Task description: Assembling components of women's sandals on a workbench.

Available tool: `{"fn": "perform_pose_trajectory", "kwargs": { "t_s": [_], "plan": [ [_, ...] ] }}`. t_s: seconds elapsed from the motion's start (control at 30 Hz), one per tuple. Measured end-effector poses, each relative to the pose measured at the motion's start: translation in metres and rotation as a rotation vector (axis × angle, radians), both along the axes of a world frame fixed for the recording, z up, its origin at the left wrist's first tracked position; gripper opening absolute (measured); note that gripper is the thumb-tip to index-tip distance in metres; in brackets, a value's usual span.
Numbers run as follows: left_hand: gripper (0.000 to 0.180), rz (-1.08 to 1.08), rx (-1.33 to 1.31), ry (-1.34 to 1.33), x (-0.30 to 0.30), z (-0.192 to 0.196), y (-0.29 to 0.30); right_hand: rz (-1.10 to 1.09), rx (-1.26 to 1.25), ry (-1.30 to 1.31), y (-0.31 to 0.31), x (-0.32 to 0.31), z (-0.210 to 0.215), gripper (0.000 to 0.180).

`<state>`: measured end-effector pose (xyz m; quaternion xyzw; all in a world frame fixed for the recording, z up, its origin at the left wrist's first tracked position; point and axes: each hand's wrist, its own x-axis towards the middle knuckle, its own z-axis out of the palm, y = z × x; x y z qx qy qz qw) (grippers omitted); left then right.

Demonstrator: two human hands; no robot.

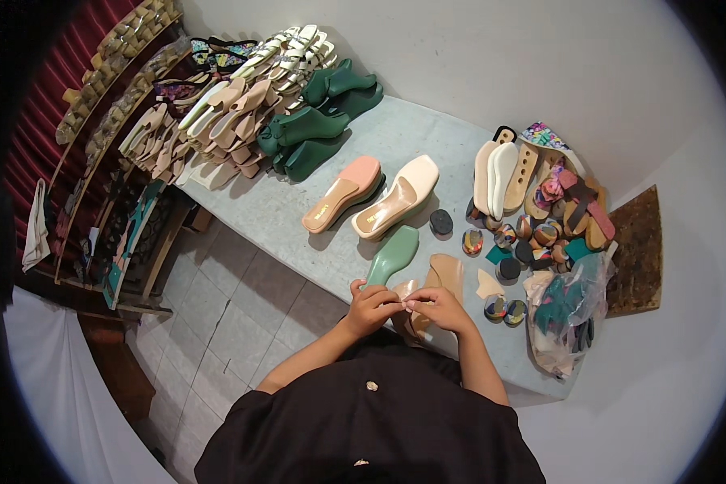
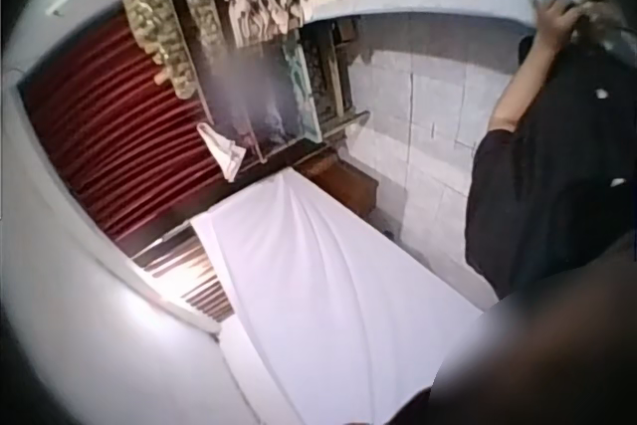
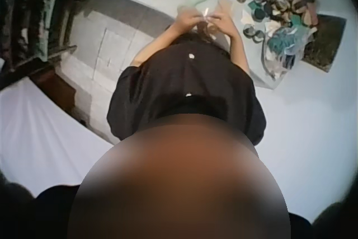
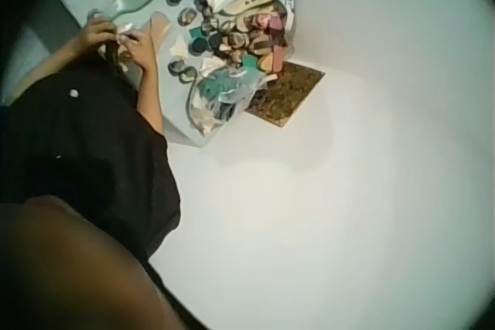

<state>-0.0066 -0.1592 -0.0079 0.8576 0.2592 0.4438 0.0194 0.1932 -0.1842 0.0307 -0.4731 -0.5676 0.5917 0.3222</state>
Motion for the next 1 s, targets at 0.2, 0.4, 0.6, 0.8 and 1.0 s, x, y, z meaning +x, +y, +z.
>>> {"fn": "perform_pose_trajectory", "kwargs": {
  "t_s": [0.2,0.4,0.6,0.8,1.0],
  "plan": [
    [0.018,-0.028,0.048,0.02,-0.003,-0.004,0.0,-0.051,0.18,-0.224,-0.007,-0.003,-0.003,0.018],
    [0.016,-0.019,0.145,0.009,-0.003,0.014,0.012,-0.175,0.254,-0.37,-0.008,-0.013,0.01,0.02],
    [0.021,0.194,0.277,-0.173,0.0,0.038,0.026,-0.212,0.098,0.08,-0.002,-0.013,0.042,0.022],
    [0.021,0.195,0.308,-0.234,-0.003,0.062,0.025,-0.206,0.434,-0.114,-0.006,-0.016,0.067,0.022],
    [0.024,0.19,0.341,-0.236,-0.008,0.069,0.025,-0.238,0.426,-0.253,-0.009,-0.026,0.087,0.018]
  ]
}}
